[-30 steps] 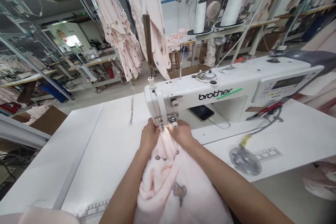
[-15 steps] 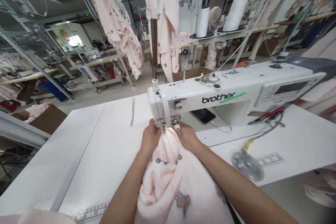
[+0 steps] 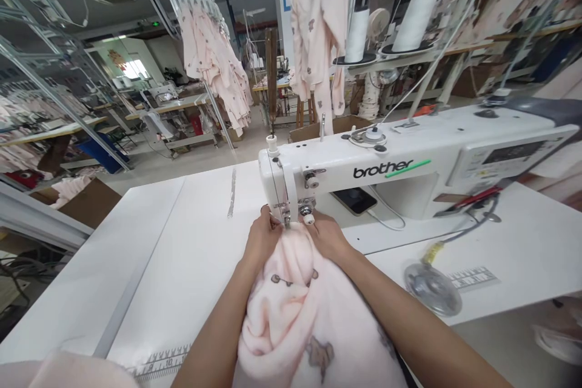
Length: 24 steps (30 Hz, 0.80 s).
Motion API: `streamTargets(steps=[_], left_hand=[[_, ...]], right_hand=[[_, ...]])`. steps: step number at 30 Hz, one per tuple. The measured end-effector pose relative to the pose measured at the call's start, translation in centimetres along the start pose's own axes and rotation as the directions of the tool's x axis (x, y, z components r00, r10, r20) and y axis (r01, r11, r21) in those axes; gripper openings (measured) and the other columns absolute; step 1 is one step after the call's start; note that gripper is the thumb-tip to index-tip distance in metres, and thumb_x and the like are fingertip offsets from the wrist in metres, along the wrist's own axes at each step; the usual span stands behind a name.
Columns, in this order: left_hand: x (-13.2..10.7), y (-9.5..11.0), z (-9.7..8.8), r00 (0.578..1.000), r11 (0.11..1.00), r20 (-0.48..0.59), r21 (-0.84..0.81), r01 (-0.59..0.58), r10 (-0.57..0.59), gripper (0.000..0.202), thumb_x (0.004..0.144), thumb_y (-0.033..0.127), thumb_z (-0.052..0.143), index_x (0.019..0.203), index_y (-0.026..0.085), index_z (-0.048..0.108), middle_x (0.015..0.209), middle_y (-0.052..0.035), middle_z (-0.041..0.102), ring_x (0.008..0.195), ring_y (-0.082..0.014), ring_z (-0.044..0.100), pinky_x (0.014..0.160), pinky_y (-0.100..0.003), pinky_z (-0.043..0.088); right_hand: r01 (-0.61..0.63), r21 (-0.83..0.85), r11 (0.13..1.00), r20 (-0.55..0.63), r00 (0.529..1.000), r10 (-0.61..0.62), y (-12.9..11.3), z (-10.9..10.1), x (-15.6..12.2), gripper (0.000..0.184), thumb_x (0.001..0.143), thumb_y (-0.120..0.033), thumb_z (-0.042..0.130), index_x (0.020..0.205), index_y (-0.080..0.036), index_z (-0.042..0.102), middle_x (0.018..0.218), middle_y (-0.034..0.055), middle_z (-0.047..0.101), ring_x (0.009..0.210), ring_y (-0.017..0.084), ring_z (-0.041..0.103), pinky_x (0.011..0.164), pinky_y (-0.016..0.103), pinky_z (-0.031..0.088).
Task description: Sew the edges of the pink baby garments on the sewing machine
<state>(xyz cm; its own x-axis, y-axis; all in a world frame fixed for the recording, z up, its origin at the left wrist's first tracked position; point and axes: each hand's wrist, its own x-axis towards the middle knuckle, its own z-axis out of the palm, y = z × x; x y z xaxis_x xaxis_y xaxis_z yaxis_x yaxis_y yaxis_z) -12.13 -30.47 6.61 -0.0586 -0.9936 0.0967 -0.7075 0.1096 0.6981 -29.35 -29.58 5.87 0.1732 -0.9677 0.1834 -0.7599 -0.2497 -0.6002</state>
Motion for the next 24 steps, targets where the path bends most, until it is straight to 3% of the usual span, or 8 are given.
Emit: streamTargets(steps=[9,13,17,21,24], left_hand=[[-0.2,0.0,-0.4,0.999,1.0,0.05,-0.007,-0.009,0.009,0.008,0.075,0.016,0.05,0.081,0.019,0.045,0.074,-0.001,0.059,0.069,-0.0161,0.055,0.06,-0.025,0.036],[-0.4,-0.1,-0.3,0.999,0.999,0.033,-0.018,-0.033,0.033,0.007,0.075,0.015,0.048,0.082,0.019,0.046,0.073,-0.0008,0.058,0.067,-0.0158,0.055,0.061,-0.024,0.036],[-0.7,0.2,0.1,0.998,0.998,-0.015,-0.021,-0.059,0.059,0.014,0.072,0.011,0.046,0.084,0.019,0.05,0.071,-0.0003,0.057,0.066,-0.016,0.054,0.06,-0.024,0.036],[-1.6,0.9,-0.5,0.997,0.997,-0.035,-0.039,-0.067,0.066,0.013,0.075,0.016,0.045,0.084,0.018,0.054,0.075,-0.002,0.059,0.071,-0.0167,0.054,0.064,-0.026,0.037],[-4.2,1.7,-1.9,0.998,0.995,0.035,-0.083,-0.052,0.055,0.01,0.072,0.025,0.055,0.076,0.017,0.058,0.071,-0.0004,0.058,0.067,-0.0153,0.052,0.062,-0.025,0.035]], right_hand=[[0.055,0.087,0.995,0.02,0.998,-0.057,0.4,0.0,0.0,0.032,0.096,-0.032,0.025,0.094,-0.018,0.053,0.088,0.0052,0.062,0.083,0.019,0.057,0.071,0.025,0.037],[0.087,0.122,0.989,0.026,0.996,-0.091,0.4,0.0,-0.1,0.022,0.089,-0.038,0.042,0.096,-0.02,0.054,0.087,0.0019,0.063,0.082,0.017,0.058,0.069,0.023,0.038],[0.108,0.101,0.989,0.005,0.994,-0.109,-0.1,0.0,0.0,0.004,0.076,-0.02,0.052,0.079,-0.019,0.055,0.073,0.0003,0.06,0.071,0.018,0.056,0.065,0.024,0.036],[0.112,0.101,0.989,0.011,0.993,-0.113,-1.1,-0.2,0.0,0.011,0.068,-0.01,0.046,0.062,-0.018,0.052,0.064,0.002,0.057,0.065,0.018,0.053,0.061,0.026,0.032],[0.154,0.158,0.975,0.084,0.982,-0.169,-2.1,-1.0,-1.5,0.011,0.066,-0.01,0.048,0.059,-0.018,0.051,0.059,-0.0003,0.055,0.062,0.016,0.052,0.056,0.024,0.03]])
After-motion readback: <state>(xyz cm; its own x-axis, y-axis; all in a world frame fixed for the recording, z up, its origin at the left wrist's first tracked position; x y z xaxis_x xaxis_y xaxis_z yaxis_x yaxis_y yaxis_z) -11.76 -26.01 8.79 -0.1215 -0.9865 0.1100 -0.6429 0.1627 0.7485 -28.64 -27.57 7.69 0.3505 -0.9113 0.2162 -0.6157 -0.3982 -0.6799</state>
